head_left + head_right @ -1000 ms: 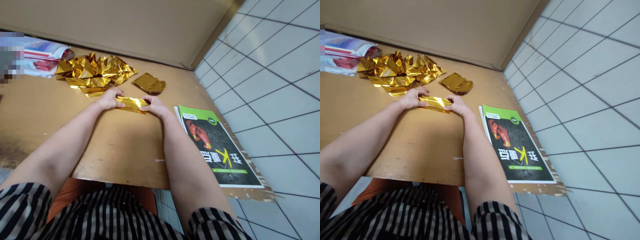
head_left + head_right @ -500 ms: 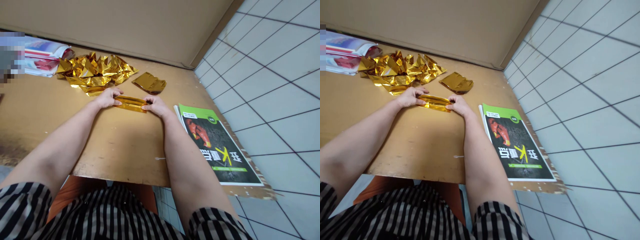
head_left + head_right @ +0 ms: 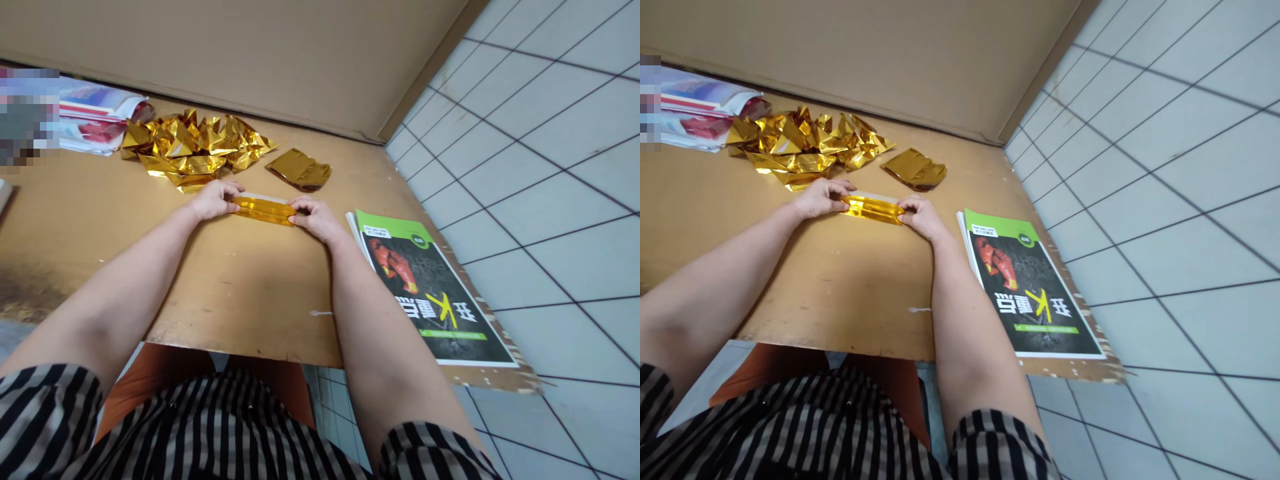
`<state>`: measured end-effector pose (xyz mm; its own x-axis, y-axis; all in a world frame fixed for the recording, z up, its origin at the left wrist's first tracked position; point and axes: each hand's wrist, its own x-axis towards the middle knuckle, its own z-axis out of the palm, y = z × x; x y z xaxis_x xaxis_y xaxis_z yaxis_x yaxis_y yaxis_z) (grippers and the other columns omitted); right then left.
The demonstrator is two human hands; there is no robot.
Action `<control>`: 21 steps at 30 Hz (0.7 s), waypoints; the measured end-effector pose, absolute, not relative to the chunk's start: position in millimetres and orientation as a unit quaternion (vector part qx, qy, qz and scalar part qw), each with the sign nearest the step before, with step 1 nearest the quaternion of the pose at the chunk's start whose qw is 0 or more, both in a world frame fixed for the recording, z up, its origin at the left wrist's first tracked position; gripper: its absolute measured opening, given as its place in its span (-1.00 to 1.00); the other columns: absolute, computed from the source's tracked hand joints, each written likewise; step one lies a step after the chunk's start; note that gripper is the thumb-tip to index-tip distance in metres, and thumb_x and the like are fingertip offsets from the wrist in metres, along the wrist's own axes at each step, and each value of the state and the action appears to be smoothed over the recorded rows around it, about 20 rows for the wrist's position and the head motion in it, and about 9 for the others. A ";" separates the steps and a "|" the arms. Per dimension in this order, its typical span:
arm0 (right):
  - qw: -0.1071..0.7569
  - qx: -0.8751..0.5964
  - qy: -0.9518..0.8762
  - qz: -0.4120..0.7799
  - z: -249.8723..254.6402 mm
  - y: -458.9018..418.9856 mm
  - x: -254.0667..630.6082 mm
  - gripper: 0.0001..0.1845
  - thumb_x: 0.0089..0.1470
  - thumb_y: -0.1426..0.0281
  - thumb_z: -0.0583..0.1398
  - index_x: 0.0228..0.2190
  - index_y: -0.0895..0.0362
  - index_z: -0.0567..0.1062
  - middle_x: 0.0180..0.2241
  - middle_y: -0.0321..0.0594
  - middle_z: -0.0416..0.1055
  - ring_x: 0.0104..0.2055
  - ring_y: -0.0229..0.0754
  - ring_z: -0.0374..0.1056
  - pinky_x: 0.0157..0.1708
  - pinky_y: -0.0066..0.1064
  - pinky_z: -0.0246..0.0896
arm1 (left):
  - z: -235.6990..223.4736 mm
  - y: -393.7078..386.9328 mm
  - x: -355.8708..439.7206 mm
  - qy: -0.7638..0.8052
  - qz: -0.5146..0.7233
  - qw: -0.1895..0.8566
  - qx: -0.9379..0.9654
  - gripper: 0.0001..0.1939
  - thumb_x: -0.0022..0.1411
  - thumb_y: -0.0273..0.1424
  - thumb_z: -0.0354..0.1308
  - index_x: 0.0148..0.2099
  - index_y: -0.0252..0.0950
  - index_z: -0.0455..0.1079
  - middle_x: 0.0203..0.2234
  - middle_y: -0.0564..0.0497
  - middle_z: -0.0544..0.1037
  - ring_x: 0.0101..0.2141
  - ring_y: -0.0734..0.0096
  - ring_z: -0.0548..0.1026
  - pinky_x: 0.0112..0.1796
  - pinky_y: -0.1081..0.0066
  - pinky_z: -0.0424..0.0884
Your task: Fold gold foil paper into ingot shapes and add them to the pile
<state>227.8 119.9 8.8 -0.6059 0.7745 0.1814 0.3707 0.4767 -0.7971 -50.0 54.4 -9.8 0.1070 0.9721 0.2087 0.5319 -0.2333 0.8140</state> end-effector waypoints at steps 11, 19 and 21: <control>0.265 -0.358 -0.809 0.384 4.6 115.2 238.0 -0.80 -0.19 0.52 0.32 -0.46 0.00 0.67 -0.09 -0.25 0.55 0.03 -0.08 0.40 0.17 -0.10 0.15 | -11.0 47.0 -55.2 0.555 0.364 0.269 0.698 -0.81 -0.07 -0.38 0.29 -0.32 -0.22 0.63 -0.01 -0.04 0.59 0.15 0.06 0.40 0.25 0.01 0.12; 0.237 -0.356 -0.813 0.394 10.0 112.1 242.9 -0.73 -0.12 0.55 0.29 -0.40 -0.04 0.69 0.02 -0.25 0.54 0.12 -0.09 0.37 0.25 -0.11 0.07 | 4.1 34.1 -55.5 0.559 0.300 0.233 0.737 -0.74 0.03 -0.17 0.27 -0.27 -0.19 0.63 0.02 -0.04 0.57 0.19 0.03 0.36 0.23 0.04 0.17; 0.236 -0.357 -0.814 0.393 8.8 113.2 243.0 -0.72 -0.11 0.55 0.29 -0.39 -0.05 0.69 0.02 -0.26 0.54 0.13 -0.09 0.37 0.25 -0.11 0.07 | 8.2 31.5 -50.7 0.555 0.288 0.199 0.755 -0.66 0.14 -0.07 0.18 -0.32 -0.21 0.61 0.00 -0.05 0.58 0.14 0.05 0.41 0.18 0.06 0.25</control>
<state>243.0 113.2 8.8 -0.6342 0.7661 0.1044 0.3955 0.4374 -0.8076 -50.7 31.5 8.2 0.2185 0.9521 0.2139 0.7234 -0.3052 0.6193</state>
